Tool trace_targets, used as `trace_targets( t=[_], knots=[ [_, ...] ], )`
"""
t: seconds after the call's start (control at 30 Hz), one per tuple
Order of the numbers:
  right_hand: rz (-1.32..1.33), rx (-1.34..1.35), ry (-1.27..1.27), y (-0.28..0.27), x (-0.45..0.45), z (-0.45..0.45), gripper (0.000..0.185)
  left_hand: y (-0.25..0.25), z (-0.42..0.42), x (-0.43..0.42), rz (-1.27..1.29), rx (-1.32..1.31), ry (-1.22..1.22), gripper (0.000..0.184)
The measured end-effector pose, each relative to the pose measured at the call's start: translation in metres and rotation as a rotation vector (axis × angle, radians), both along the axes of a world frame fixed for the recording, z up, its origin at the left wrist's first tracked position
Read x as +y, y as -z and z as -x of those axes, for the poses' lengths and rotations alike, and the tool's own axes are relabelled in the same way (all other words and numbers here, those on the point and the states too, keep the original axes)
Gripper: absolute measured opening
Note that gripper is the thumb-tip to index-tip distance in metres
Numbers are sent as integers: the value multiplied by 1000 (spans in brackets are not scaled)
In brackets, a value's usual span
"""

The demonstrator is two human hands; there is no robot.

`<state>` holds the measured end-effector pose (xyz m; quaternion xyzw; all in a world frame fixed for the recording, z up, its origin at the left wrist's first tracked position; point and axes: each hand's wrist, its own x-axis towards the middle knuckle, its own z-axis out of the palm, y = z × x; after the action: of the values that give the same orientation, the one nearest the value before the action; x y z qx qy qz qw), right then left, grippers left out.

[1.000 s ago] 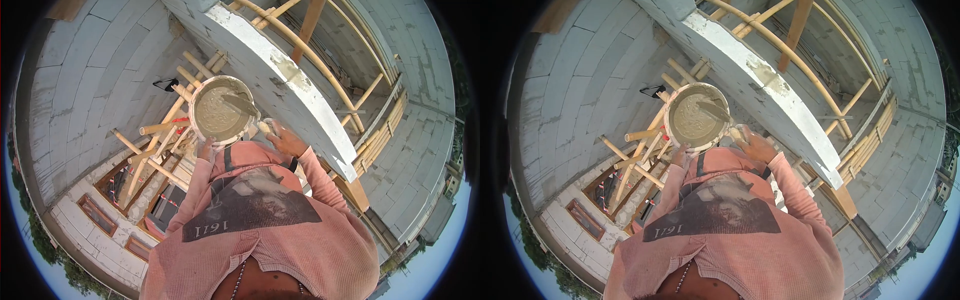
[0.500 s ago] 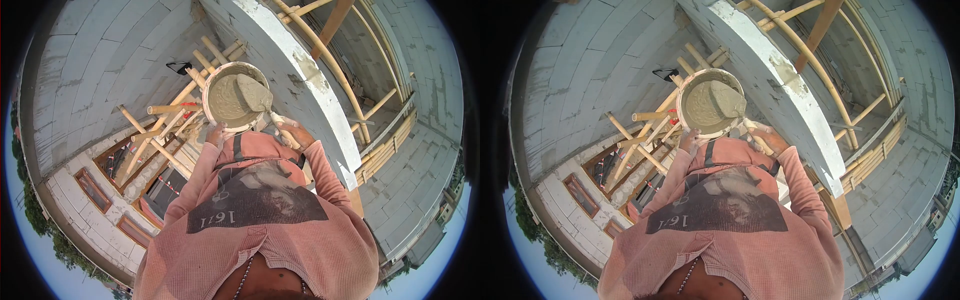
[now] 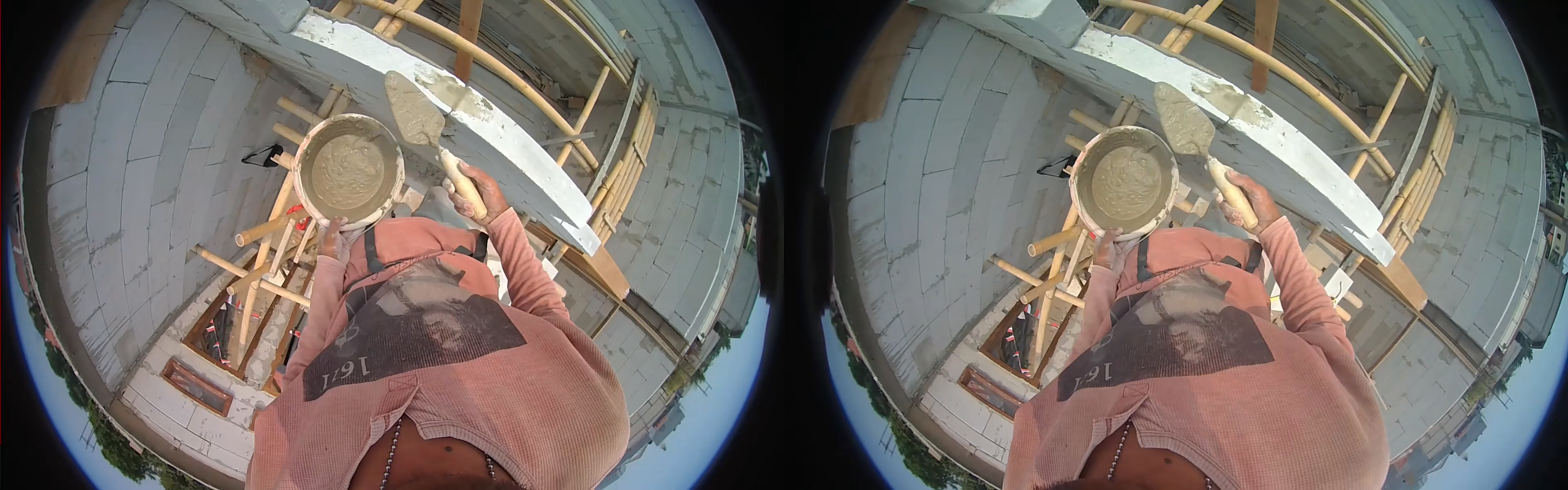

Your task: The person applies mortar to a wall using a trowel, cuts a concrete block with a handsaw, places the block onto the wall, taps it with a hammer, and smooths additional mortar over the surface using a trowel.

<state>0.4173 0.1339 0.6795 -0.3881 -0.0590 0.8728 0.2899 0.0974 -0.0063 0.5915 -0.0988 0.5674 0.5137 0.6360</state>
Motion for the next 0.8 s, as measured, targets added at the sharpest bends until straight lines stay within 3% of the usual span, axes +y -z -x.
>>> trace_targets(
  t=[0.03, 0.13, 0.3, 0.47, 0.8],
  knots=[
    [-25, -30, -10, 0, 6, -5, 41, -1, 2, 3, 24, 7, 10, 18],
    [-287, -645, -42, -19, 28, -6, 50, 0, 7, 6, 6, 11, 27, 22],
    [-925, -1659, -459, 32, 56, 0, 53, 7, 15, 7, -7, -23, 43, 26],
    [-604, -1898, -791, 31, 66, 40, 53, 18, 21, -1, -10, -23, 32, 24],
    [-386, -2026, -846, 40, 51, -25, 45, 10, 14, -8, -13, -1, 14, 26]
  ],
)
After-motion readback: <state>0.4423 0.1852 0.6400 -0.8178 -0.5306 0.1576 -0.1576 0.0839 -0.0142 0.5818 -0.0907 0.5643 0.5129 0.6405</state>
